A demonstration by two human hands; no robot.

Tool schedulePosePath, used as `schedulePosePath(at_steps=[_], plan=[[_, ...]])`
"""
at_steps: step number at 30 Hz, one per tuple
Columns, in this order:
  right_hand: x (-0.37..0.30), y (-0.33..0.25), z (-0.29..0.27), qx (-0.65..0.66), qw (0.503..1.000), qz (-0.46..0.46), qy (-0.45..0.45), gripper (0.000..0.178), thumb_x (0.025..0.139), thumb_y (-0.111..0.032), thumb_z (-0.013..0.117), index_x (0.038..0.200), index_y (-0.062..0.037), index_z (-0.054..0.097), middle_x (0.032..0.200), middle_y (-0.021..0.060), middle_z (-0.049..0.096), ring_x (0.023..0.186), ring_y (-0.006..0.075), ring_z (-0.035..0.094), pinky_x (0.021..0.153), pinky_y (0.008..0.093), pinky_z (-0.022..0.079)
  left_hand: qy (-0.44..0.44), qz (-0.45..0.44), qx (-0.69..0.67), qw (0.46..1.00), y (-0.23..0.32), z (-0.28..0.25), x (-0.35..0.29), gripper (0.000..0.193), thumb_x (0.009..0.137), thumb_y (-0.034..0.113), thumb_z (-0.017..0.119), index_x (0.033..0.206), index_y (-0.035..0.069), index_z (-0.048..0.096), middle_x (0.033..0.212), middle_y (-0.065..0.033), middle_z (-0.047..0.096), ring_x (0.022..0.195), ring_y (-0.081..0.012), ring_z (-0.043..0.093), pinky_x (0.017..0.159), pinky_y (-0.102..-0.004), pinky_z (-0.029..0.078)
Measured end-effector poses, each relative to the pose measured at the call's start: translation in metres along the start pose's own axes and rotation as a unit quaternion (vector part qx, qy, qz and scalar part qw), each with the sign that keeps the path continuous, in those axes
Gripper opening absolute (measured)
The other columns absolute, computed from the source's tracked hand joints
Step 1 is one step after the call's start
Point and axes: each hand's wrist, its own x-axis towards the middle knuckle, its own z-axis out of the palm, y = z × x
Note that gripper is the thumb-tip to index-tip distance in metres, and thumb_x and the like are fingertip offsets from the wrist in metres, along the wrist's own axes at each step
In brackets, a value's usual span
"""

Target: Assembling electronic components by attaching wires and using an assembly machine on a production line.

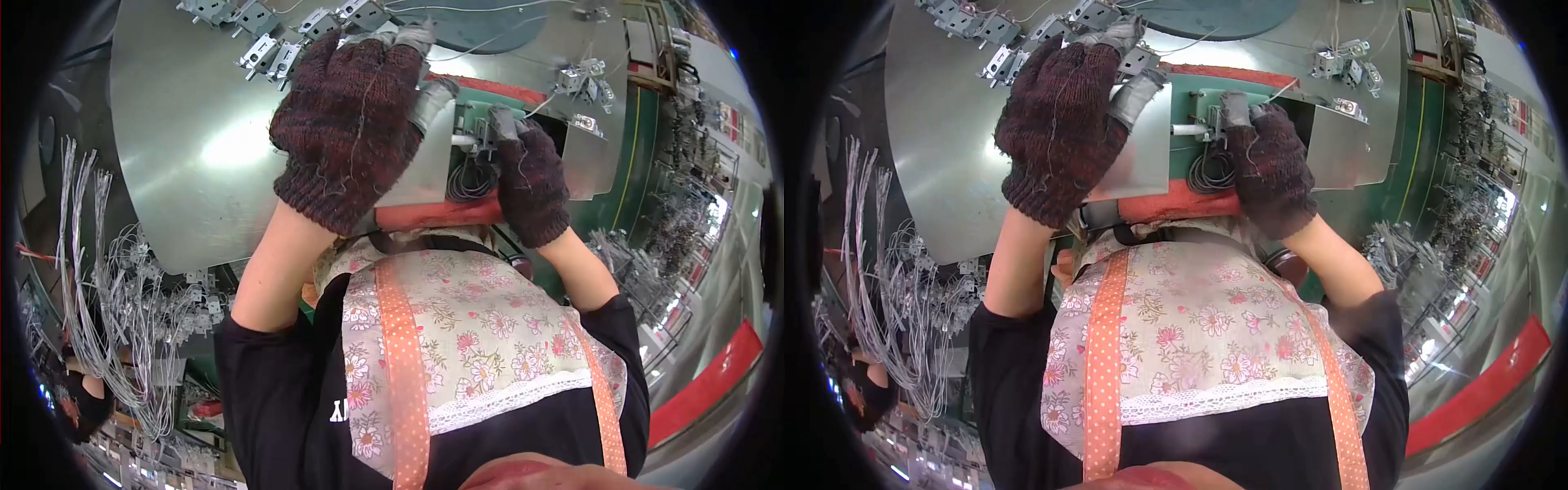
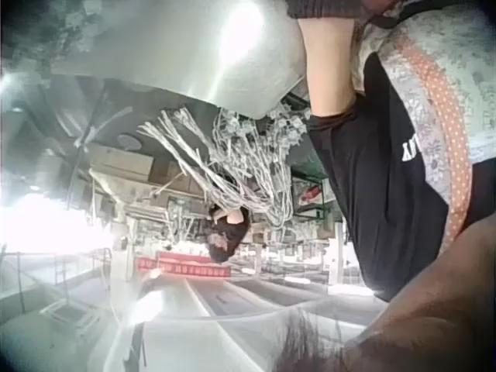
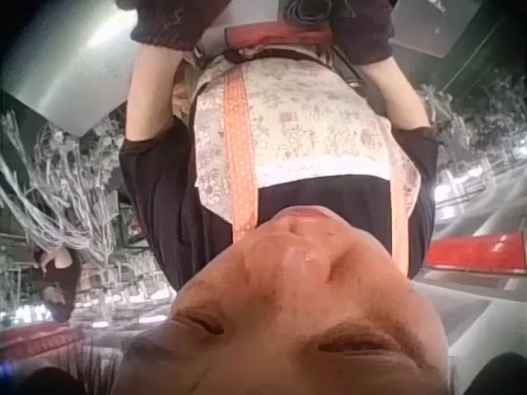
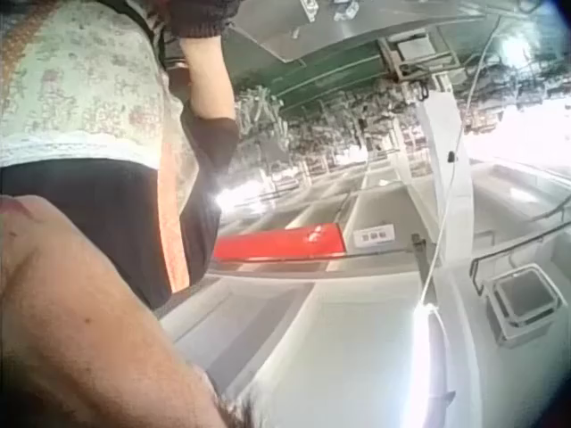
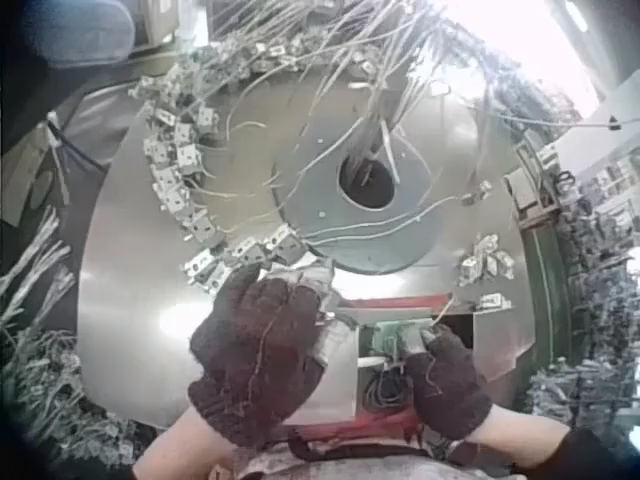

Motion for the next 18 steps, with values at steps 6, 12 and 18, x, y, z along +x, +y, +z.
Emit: schedulePosePath(at_steps=[6,12,18], plan=[[-0.015,0.006,0.019,-0.102,0.987,-0.045,0.117,0.022,0.099,-0.008,0.056,0.119,-0.0043,0.065,0.104,0.0212,0.064,0.098,0.0394,0.063,0.082,0.0468,0.053,-0.109,0.006,0.086,0.990,0.018,-0.013,0.009,0.039,0.090,0.031,0.072,0.123,0.010,0.066,0.104,-0.0136,0.072,0.101,-0.0314,0.069,0.105,-0.0507,0.045],[-0.009,0.008,0.016,-0.069,0.979,-0.112,0.159,0.018,0.087,-0.011,0.057,0.102,-0.0025,0.063,0.084,0.0126,0.058,0.080,0.0314,0.061,0.066,0.0431,0.048,-0.067,0.065,0.101,0.990,0.025,-0.007,0.014,0.023,0.091,0.026,0.072,0.104,0.007,0.070,0.100,-0.0131,0.072,0.099,-0.0295,0.069,0.103,-0.0481,0.048],[-0.020,0.006,0.023,-0.082,0.977,-0.090,0.175,0.051,0.089,-0.005,0.057,0.139,-0.0021,0.053,0.105,0.0220,0.059,0.092,0.0385,0.063,0.075,0.0498,0.052,-0.132,0.089,0.092,0.983,0.052,-0.003,0.017,0.027,0.088,0.025,0.071,0.110,0.008,0.071,0.113,-0.0145,0.071,0.111,-0.0309,0.065,0.115,-0.0504,0.039]])
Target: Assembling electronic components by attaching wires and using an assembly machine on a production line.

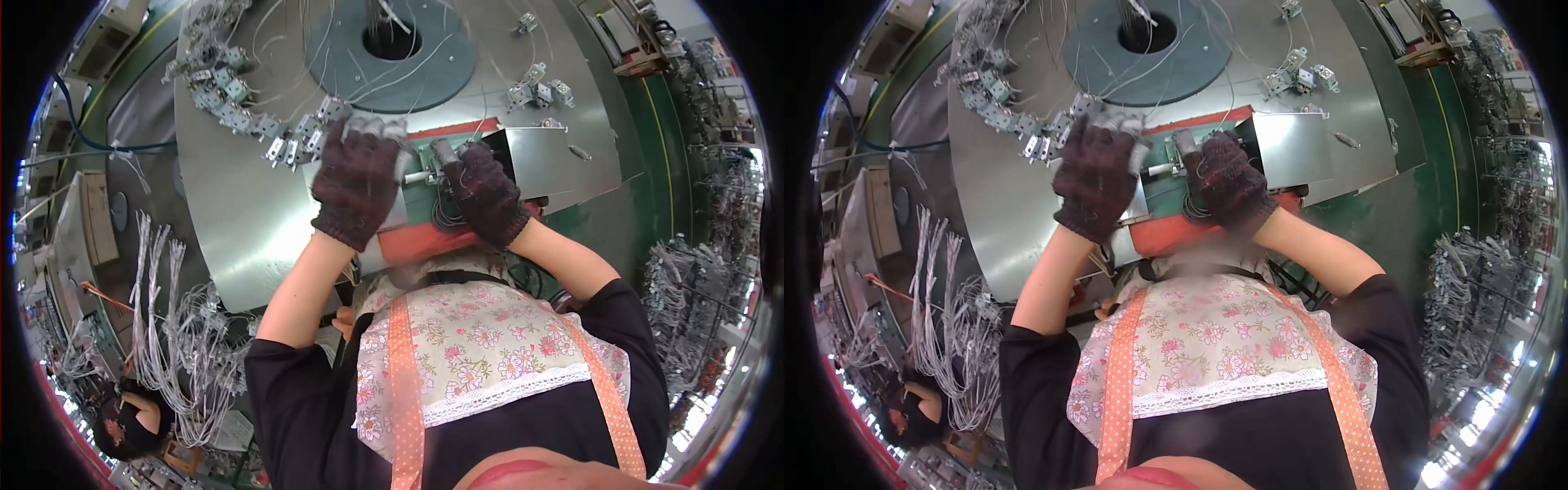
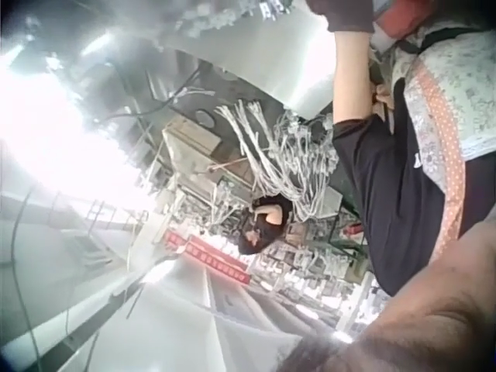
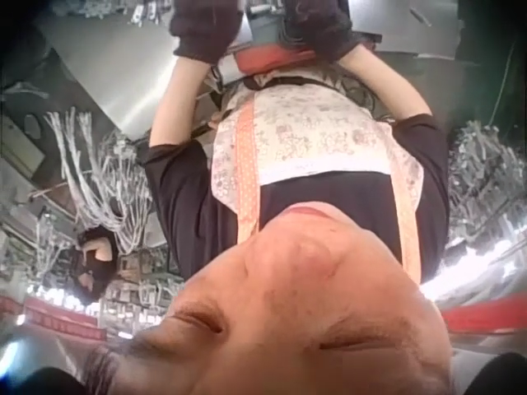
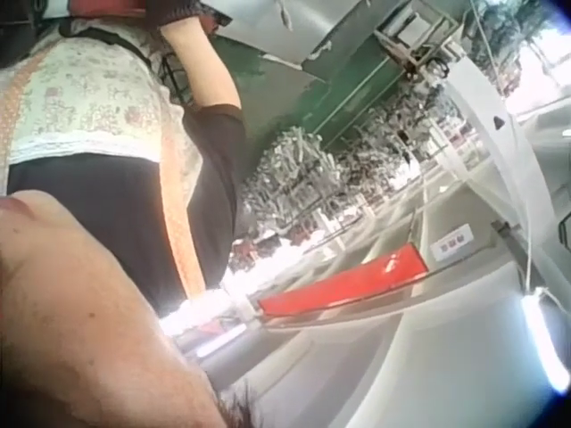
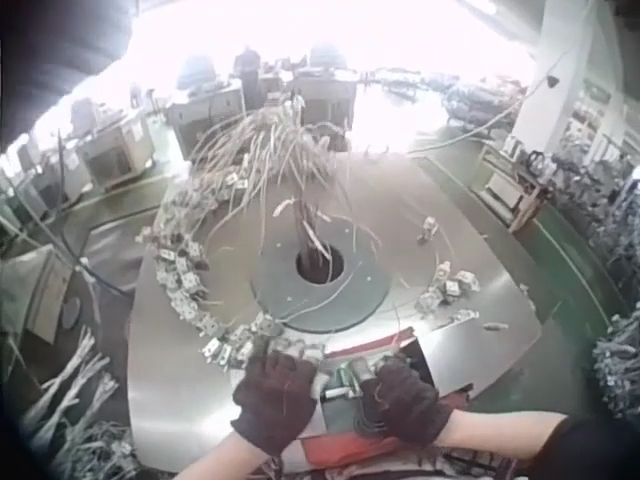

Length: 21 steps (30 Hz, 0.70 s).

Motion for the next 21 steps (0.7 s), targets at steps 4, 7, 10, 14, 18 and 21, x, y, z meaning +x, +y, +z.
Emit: schedulePosePath(at_steps=[4,7,10,14,18,21], plan=[[0.007,0.001,-0.002,0.069,0.997,0.005,0.018,0.059,0.088,-0.007,0.059,0.146,-0.0003,0.047,0.114,0.0257,0.058,0.101,0.0416,0.061,0.079,0.0518,0.052,-0.077,0.052,0.015,0.996,0.019,0.010,0.009,0.040,0.085,0.029,0.069,0.119,0.009,0.068,0.121,-0.0150,0.069,0.120,-0.0314,0.061,0.119,-0.0525,0.032],[0.011,-0.002,-0.024,0.202,0.978,0.058,-0.009,0.068,0.086,-0.012,0.064,0.149,0.0002,0.042,0.122,0.0258,0.058,0.107,0.0433,0.059,0.086,0.0504,0.052,-0.198,0.089,0.036,0.975,0.038,0.025,0.017,0.044,0.085,0.031,0.064,0.123,0.009,0.067,0.122,-0.0163,0.069,0.124,-0.0323,0.059,0.119,-0.0529,0.031],[0.025,-0.004,-0.059,0.195,0.980,-0.034,0.021,0.076,0.083,-0.016,0.069,0.150,-0.0004,0.039,0.130,0.0251,0.057,0.110,0.0429,0.058,0.095,0.0498,0.049,-0.157,0.075,0.030,0.984,0.045,0.057,0.004,0.025,0.086,0.021,0.060,0.100,0.005,0.074,0.120,-0.0174,0.068,0.120,-0.0339,0.059,0.113,-0.0503,0.037],[0.045,-0.002,-0.097,0.220,0.967,-0.025,-0.128,0.072,0.082,-0.017,0.070,0.147,-0.0007,0.044,0.132,0.0249,0.056,0.112,0.0412,0.057,0.097,0.0489,0.046,-0.120,0.002,-0.006,0.993,0.046,0.083,-0.013,0.027,0.087,0.018,0.060,0.104,0.002,0.073,0.121,-0.0200,0.066,0.118,-0.0331,0.061,0.096,-0.0447,0.052],[0.045,0.019,-0.114,0.236,0.944,-0.020,-0.229,0.071,0.081,-0.016,0.072,0.146,-0.0034,0.047,0.124,0.0230,0.061,0.108,0.0406,0.061,0.094,0.0480,0.049,-0.204,0.011,-0.018,0.979,0.052,0.047,0.007,0.030,0.088,0.020,0.065,0.115,0.007,0.071,0.121,-0.0194,0.066,0.123,-0.0325,0.060,0.084,-0.0447,0.059],[0.005,0.058,-0.061,0.369,0.928,-0.030,-0.046,0.074,0.082,-0.016,0.077,0.149,-0.0074,0.046,0.114,0.0206,0.065,0.100,0.0396,0.066,0.086,0.0461,0.054,-0.228,0.024,-0.046,0.972,0.050,0.042,0.011,0.032,0.087,0.022,0.068,0.117,0.011,0.071,0.118,-0.0183,0.068,0.124,-0.0365,0.058,0.088,-0.0475,0.058]])
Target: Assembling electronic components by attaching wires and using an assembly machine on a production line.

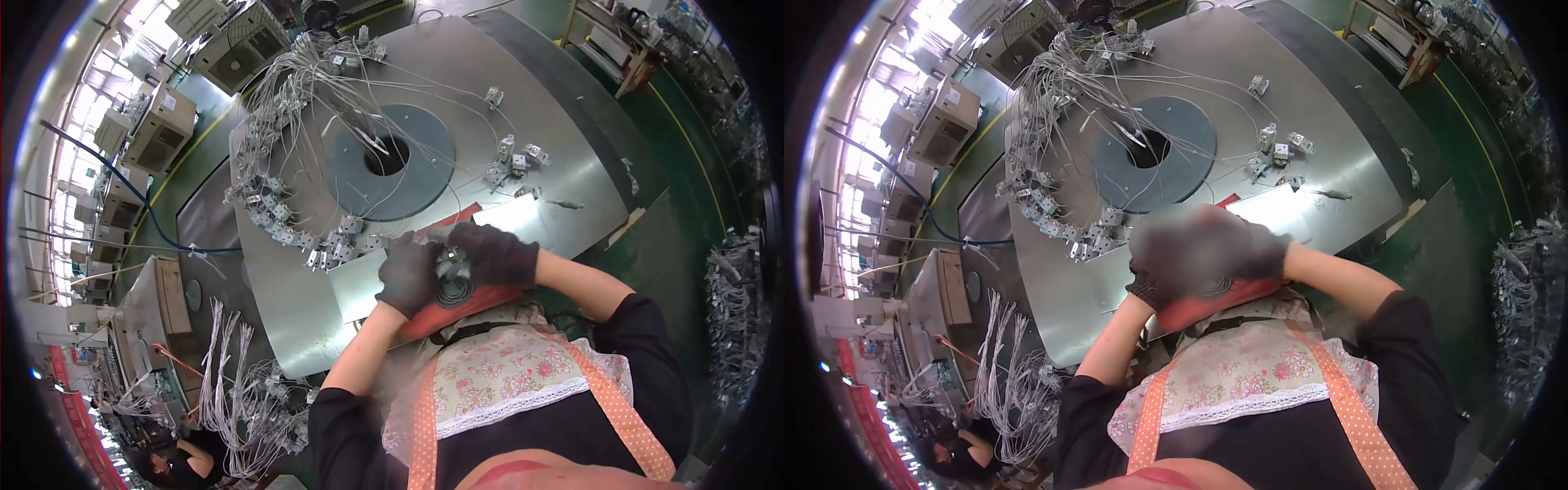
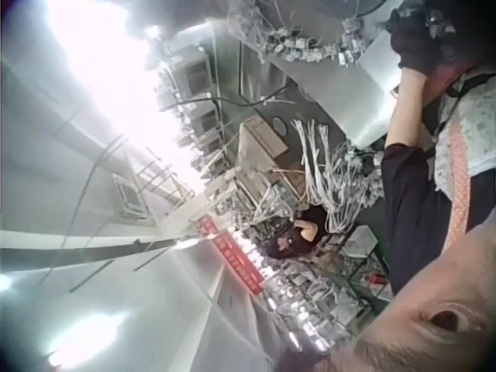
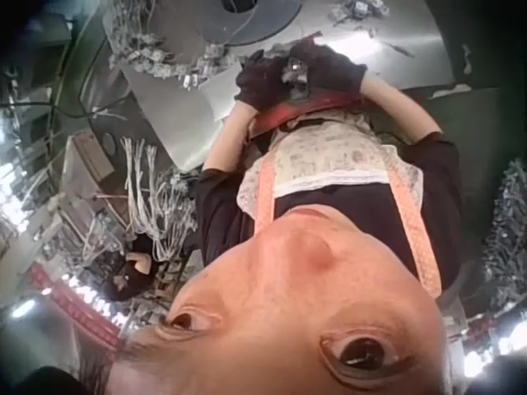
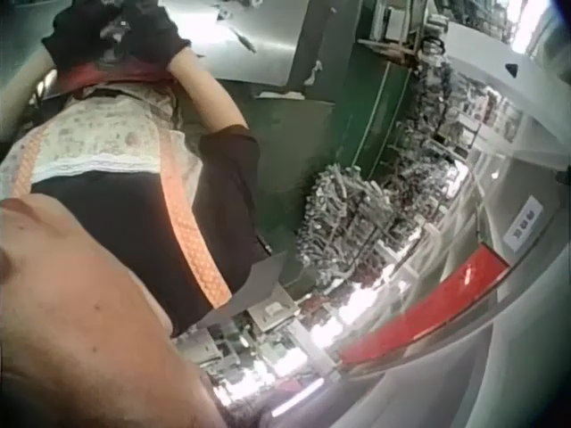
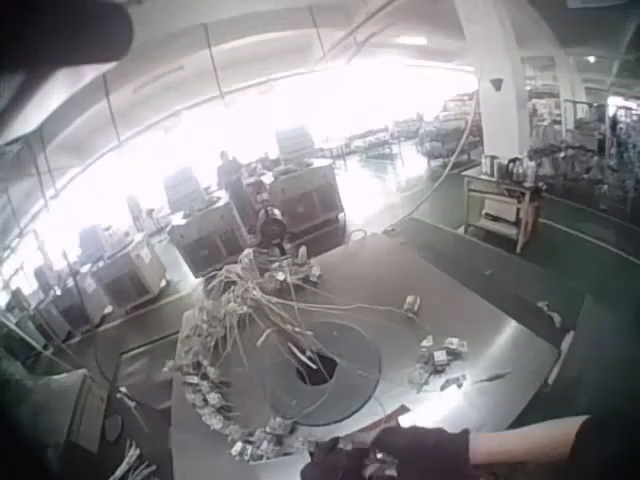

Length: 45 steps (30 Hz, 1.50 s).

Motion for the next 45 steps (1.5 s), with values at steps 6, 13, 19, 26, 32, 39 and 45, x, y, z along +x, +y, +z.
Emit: schedulePosePath(at_steps=[6,13,19,26,32,39,45], plan=[[-0.051,0.070,-0.059,-0.075,0.977,0.046,0.194,0.061,0.078,-0.023,0.083,0.133,-0.0068,0.061,0.118,0.0167,0.065,0.105,0.0358,0.066,0.088,0.0451,0.054,-0.044,-0.058,0.022,0.997,0.010,-0.014,0.006,0.044,0.082,0.027,0.073,0.123,0.012,0.069,0.116,-0.0180,0.070,0.126,-0.0381,0.057,0.097,-0.0519,0.054],[-0.131,0.141,-0.103,-0.127,0.929,0.215,0.272,0.042,0.083,-0.015,0.074,0.123,-0.0035,0.064,0.107,0.0213,0.068,0.099,0.0398,0.067,0.088,0.0437,0.054,0.079,-0.053,-0.158,0.983,0.019,-0.032,0.009,0.053,0.079,0.018,0.086,0.126,0.006,0.065,0.120,-0.0107,0.071,0.106,-0.0262,0.070,0.096,-0.0366,0.054],[-0.189,0.171,-0.073,-0.267,0.914,0.284,0.112,0.042,0.089,-0.016,0.061,0.129,-0.0043,0.061,0.111,0.0217,0.067,0.099,0.0417,0.065,0.085,0.0503,0.052,0.090,-0.222,-0.647,0.724,0.047,-0.023,0.009,0.067,0.089,0.023,0.080,0.144,0.001,0.048,0.137,-0.0094,0.059,0.116,-0.0238,0.063,0.101,-0.0394,0.053],[-0.167,0.165,-0.092,-0.063,0.909,0.245,0.330,0.037,0.098,-0.018,0.058,0.133,-0.0057,0.060,0.109,0.0117,0.069,0.089,0.0192,0.067,0.078,0.0313,0.054,0.174,-0.143,-0.729,0.646,0.052,0.007,0.001,0.064,0.091,0.024,0.077,0.143,0.004,0.048,0.135,-0.0085,0.060,0.124,-0.0252,0.060,0.107,-0.0399,0.049],[-0.115,0.079,-0.112,0.366,0.821,0.320,0.298,0.033,0.102,-0.017,0.053,0.132,-0.0086,0.063,0.098,-0.0001,0.060,0.072,0.0070,0.049,0.068,0.0237,0.046,0.196,-0.143,-0.810,0.534,0.069,0.006,0.001,0.064,0.088,-0.001,0.076,0.144,0.007,0.046,0.146,-0.0154,0.052,0.130,-0.0276,0.057,0.107,-0.0432,0.051],[-0.059,0.018,-0.058,0.040,0.992,0.028,0.112,0.042,0.088,-0.005,0.068,0.129,-0.0107,0.065,0.100,0.0106,0.065,0.087,0.0285,0.065,0.072,0.0410,0.055,0.205,-0.184,-0.350,0.895,0.062,0.021,0.012,0.050,0.083,0.009,0.083,0.126,0.004,0.058,0.108,-0.0081,0.068,0.095,-0.0139,0.068,0.083,-0.0305,0.057],[-0.045,0.002,-0.030,-0.089,0.991,-0.054,0.085,0.042,0.081,-0.004,0.070,0.123,-0.0076,0.065,0.097,0.0167,0.061,0.086,0.0365,0.064,0.072,0.0434,0.053,0.225,-0.127,-0.243,0.935,0.058,0.033,0.010,0.063,0.073,0.014,0.088,0.129,0.004,0.060,0.112,-0.0124,0.067,0.102,-0.0276,0.069,0.088,-0.0383,0.056]])
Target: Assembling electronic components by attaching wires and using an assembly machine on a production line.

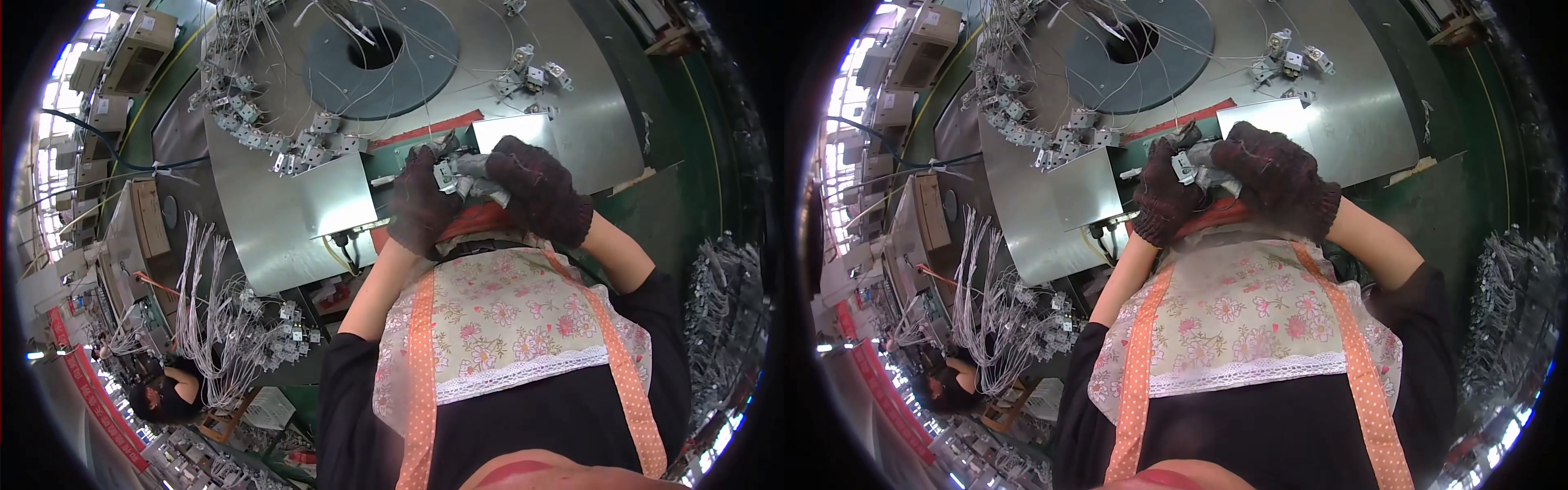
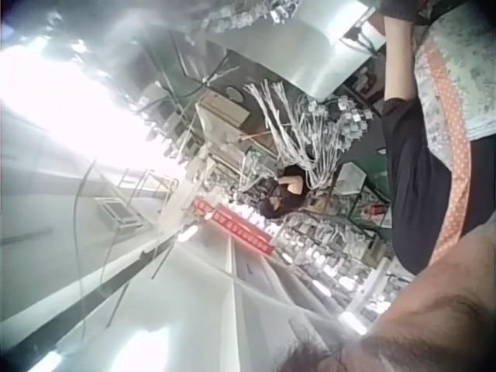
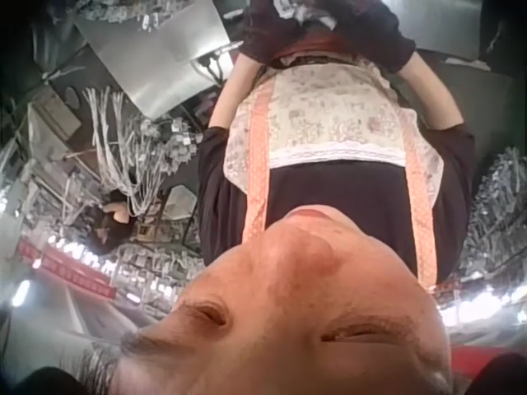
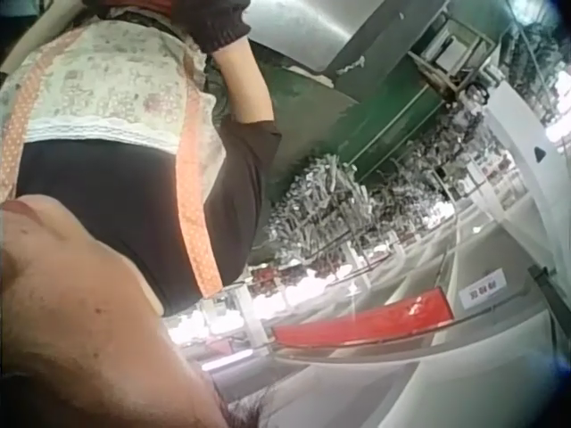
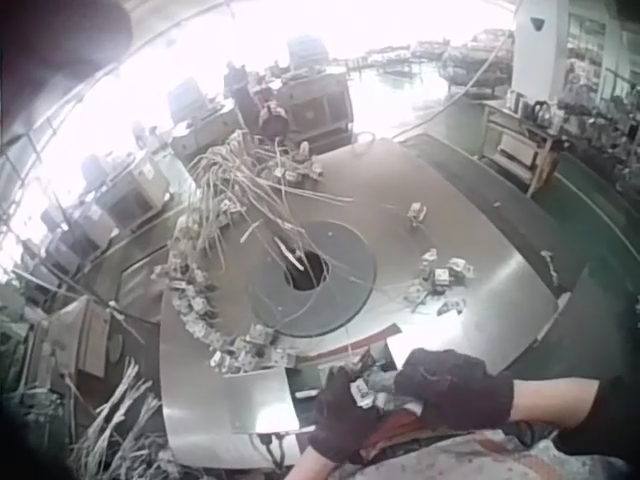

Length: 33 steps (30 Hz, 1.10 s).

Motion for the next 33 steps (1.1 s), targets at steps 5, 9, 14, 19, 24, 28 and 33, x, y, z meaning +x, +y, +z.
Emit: schedulePosePath(at_steps=[5,9,14,19,24,28,33], plan=[[0.005,-0.009,-0.004,-0.049,0.997,0.013,-0.057,0.049,0.074,-0.008,0.075,0.122,-0.0112,0.064,0.099,0.0167,0.061,0.086,0.0379,0.064,0.071,0.0455,0.053,-0.018,-0.012,0.025,0.999,0.001,-0.003,0.001,0.070,0.068,0.016,0.090,0.130,0.006,0.060,0.117,-0.0155,0.065,0.106,-0.0333,0.068,0.091,-0.0414,0.055],[0.009,-0.020,-0.010,-0.079,0.993,0.031,-0.077,0.054,0.072,-0.012,0.079,0.123,-0.0121,0.064,0.108,0.0189,0.063,0.090,0.0385,0.066,0.074,0.0462,0.055,-0.084,-0.077,-0.020,0.993,0.016,-0.014,0.009,0.063,0.077,0.027,0.082,0.130,0.001,0.060,0.128,-0.0266,0.064,0.126,-0.0454,0.058,0.105,-0.0508,0.050],[0.015,-0.028,-0.015,-0.088,0.985,0.063,-0.137,0.059,0.070,-0.015,0.083,0.126,-0.0126,0.063,0.116,0.0210,0.064,0.095,0.0397,0.067,0.078,0.0481,0.056,-0.083,-0.087,0.013,0.993,0.003,-0.007,0.003,0.070,0.076,0.028,0.083,0.132,-0.004,0.057,0.134,-0.0302,0.060,0.130,-0.0456,0.055,0.108,-0.0499,0.048],[0.009,-0.024,-0.011,-0.102,0.989,0.039,-0.100,0.065,0.066,-0.011,0.081,0.128,-0.0112,0.060,0.118,0.0235,0.064,0.103,0.0429,0.067,0.083,0.0506,0.056,-0.098,-0.105,0.018,0.989,0.007,-0.009,0.005,0.072,0.076,0.026,0.083,0.134,-0.005,0.054,0.137,-0.0313,0.058,0.131,-0.0461,0.054,0.108,-0.0491,0.048],[-0.008,-0.013,0.010,-0.141,0.985,0.040,-0.085,0.066,0.068,-0.013,0.078,0.130,-0.0062,0.058,0.118,0.0238,0.063,0.100,0.0411,0.066,0.080,0.0505,0.055,-0.076,-0.095,0.022,0.992,0.011,-0.009,0.006,0.067,0.069,0.016,0.089,0.128,0.005,0.059,0.124,-0.0162,0.066,0.111,-0.0337,0.068,0.095,-0.0411,0.055],[-0.014,-0.022,0.018,-0.124,0.990,0.043,-0.049,0.063,0.072,-0.019,0.075,0.130,-0.0032,0.057,0.118,0.0239,0.062,0.093,0.0398,0.064,0.077,0.0503,0.053,-0.049,-0.106,-0.016,0.993,0.006,-0.003,0.005,0.063,0.072,0.015,0.087,0.128,0.003,0.059,0.125,-0.0166,0.066,0.114,-0.0331,0.067,0.098,-0.0404,0.053],[-0.032,-0.017,0.035,-0.178,0.983,0.026,-0.036,0.063,0.074,-0.024,0.076,0.129,-0.0012,0.056,0.116,0.0247,0.062,0.092,0.0404,0.064,0.077,0.0506,0.053,-0.010,-0.073,-0.048,0.996,0.006,-0.003,0.008,0.052,0.081,0.019,0.078,0.127,0.005,0.059,0.118,-0.0216,0.066,0.109,-0.0405,0.066,0.090,-0.0472,0.055]])
